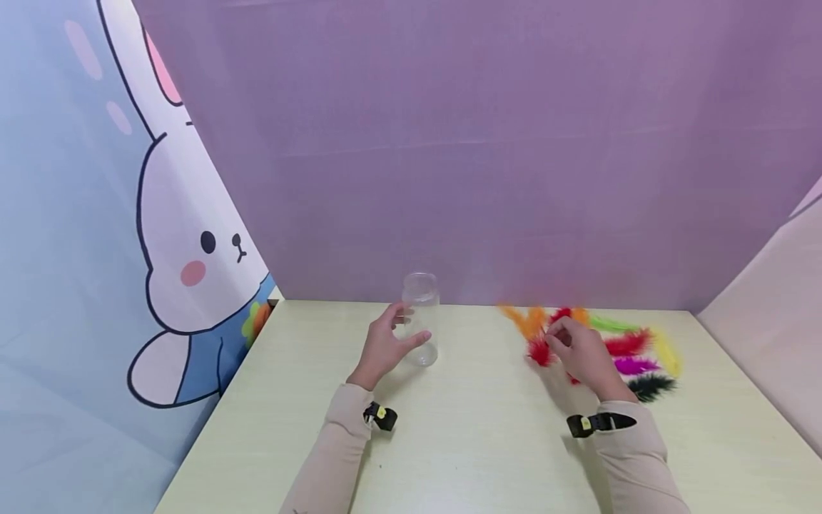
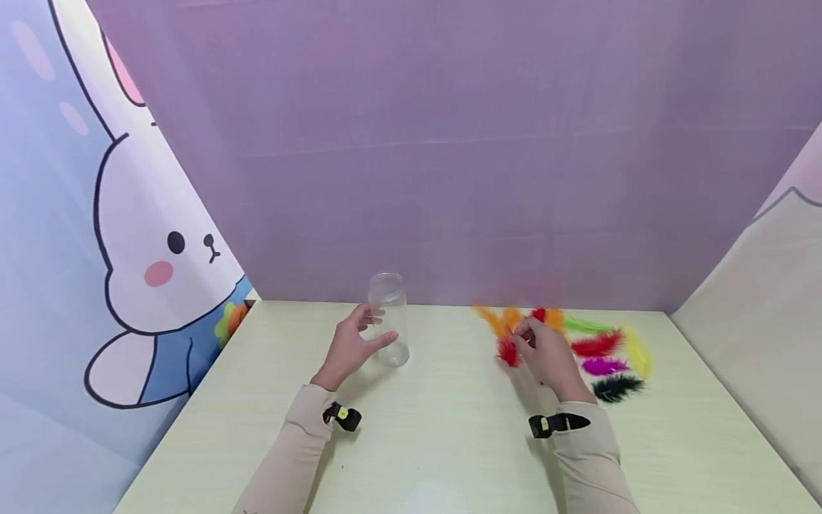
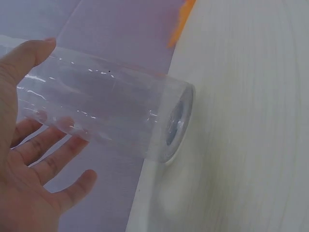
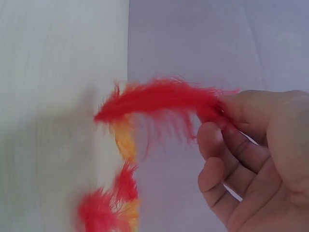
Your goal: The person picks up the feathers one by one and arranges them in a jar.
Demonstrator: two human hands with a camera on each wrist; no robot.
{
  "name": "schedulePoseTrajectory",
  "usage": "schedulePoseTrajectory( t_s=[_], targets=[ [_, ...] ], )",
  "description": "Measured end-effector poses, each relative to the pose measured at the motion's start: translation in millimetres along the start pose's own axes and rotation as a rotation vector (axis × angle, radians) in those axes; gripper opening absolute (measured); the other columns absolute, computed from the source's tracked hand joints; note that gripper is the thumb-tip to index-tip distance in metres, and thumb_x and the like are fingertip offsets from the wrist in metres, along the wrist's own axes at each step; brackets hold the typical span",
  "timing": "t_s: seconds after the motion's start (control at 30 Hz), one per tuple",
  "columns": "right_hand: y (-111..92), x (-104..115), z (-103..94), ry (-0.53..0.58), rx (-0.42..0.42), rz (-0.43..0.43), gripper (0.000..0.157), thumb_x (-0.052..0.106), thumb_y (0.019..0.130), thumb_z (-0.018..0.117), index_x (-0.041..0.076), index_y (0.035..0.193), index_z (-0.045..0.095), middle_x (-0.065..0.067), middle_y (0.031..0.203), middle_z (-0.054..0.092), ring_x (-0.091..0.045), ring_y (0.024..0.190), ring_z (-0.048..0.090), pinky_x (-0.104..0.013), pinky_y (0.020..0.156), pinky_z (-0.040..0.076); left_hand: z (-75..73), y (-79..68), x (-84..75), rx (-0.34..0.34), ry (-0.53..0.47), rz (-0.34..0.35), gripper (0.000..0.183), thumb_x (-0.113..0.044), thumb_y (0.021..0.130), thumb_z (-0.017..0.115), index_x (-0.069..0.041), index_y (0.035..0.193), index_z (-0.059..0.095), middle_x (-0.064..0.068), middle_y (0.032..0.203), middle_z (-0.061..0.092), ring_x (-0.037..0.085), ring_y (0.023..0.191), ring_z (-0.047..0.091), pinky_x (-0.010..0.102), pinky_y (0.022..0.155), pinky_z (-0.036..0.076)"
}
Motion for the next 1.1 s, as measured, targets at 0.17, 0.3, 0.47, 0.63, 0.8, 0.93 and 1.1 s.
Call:
schedulePoseTrajectory(
  t_s=[0.17,0.3,0.47,0.63,0.8,0.93,1.1],
  targets=[
    [0.0,3.6,-2.5,0.024,-0.040,0.010,0.007,0.012,0.100,0.066,0.006,0.104,0.064,-0.010,0.093,0.071,-0.021,0.077,0.061,-0.026,0.063,0.053,0.2,0.7,-0.2,-0.001,-0.013,-0.002,0.071,-0.039,0.079,0.089,-0.008,0.135,0.059,0.006,0.127,0.070,0.031,0.119,0.065,0.058,0.109,0.046],
    [1.3,4.8,-2.8,0.041,-0.062,0.038,0.009,0.014,0.099,0.068,0.007,0.103,0.065,-0.010,0.092,0.072,-0.021,0.079,0.065,-0.027,0.064,0.054,0.9,1.3,0.0,0.003,-0.014,-0.003,0.072,-0.039,0.079,0.089,-0.007,0.136,0.059,0.005,0.127,0.070,0.031,0.119,0.065,0.057,0.109,0.046],
    [2.1,6.9,-4.3,0.070,-0.100,0.066,0.012,0.016,0.098,0.069,0.007,0.104,0.065,-0.012,0.097,0.075,-0.023,0.084,0.070,-0.027,0.071,0.056,2.0,1.9,-0.9,0.007,-0.010,-0.006,0.073,-0.038,0.079,0.088,-0.005,0.137,0.059,0.006,0.128,0.070,0.031,0.120,0.065,0.057,0.109,0.046],
    [1.2,7.8,-5.0,0.132,-0.140,0.093,0.014,0.018,0.098,0.070,0.006,0.105,0.066,-0.015,0.100,0.075,-0.021,0.079,0.070,-0.026,0.067,0.058,3.0,2.2,-1.7,0.000,-0.008,-0.009,0.070,-0.037,0.079,0.088,-0.007,0.136,0.060,0.006,0.127,0.070,0.031,0.119,0.066,0.058,0.109,0.046],
    [2.7,9.6,-2.0,0.256,-0.156,0.103,0.016,0.016,0.098,0.069,0.002,0.106,0.065,-0.021,0.103,0.074,-0.015,0.072,0.072,-0.024,0.065,0.060,4.0,3.2,-1.9,-0.009,-0.003,-0.004,0.065,-0.036,0.079,0.089,-0.013,0.134,0.062,0.003,0.125,0.071,0.028,0.117,0.066,0.057,0.107,0.047],
    [4.0,13.2,1.3,0.362,-0.154,0.106,0.018,0.012,0.099,0.068,-0.003,0.107,0.063,-0.026,0.108,0.072,-0.017,0.075,0.075,-0.025,0.067,0.062,4.7,4.3,-1.1,-0.010,0.014,-0.008,0.064,-0.038,0.079,0.088,-0.015,0.133,0.062,0.002,0.125,0.071,0.026,0.117,0.066,0.052,0.106,0.048],
    [6.4,18.7,5.5,0.459,-0.147,0.122,0.020,0.011,0.099,0.067,-0.006,0.109,0.061,-0.027,0.109,0.070,-0.012,0.076,0.075,-0.030,0.069,0.063,4.8,5.3,-0.9,-0.010,0.023,-0.013,0.064,-0.038,0.079,0.088,-0.016,0.133,0.062,0.001,0.126,0.071,0.026,0.118,0.066,0.049,0.106,0.048]
  ],
)
Point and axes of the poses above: each hand's wrist, its own y-axis towards the middle knuckle, its own z-axis out of the palm, x = y × z, the point moved 6 cm from there along y, towards the middle knuckle
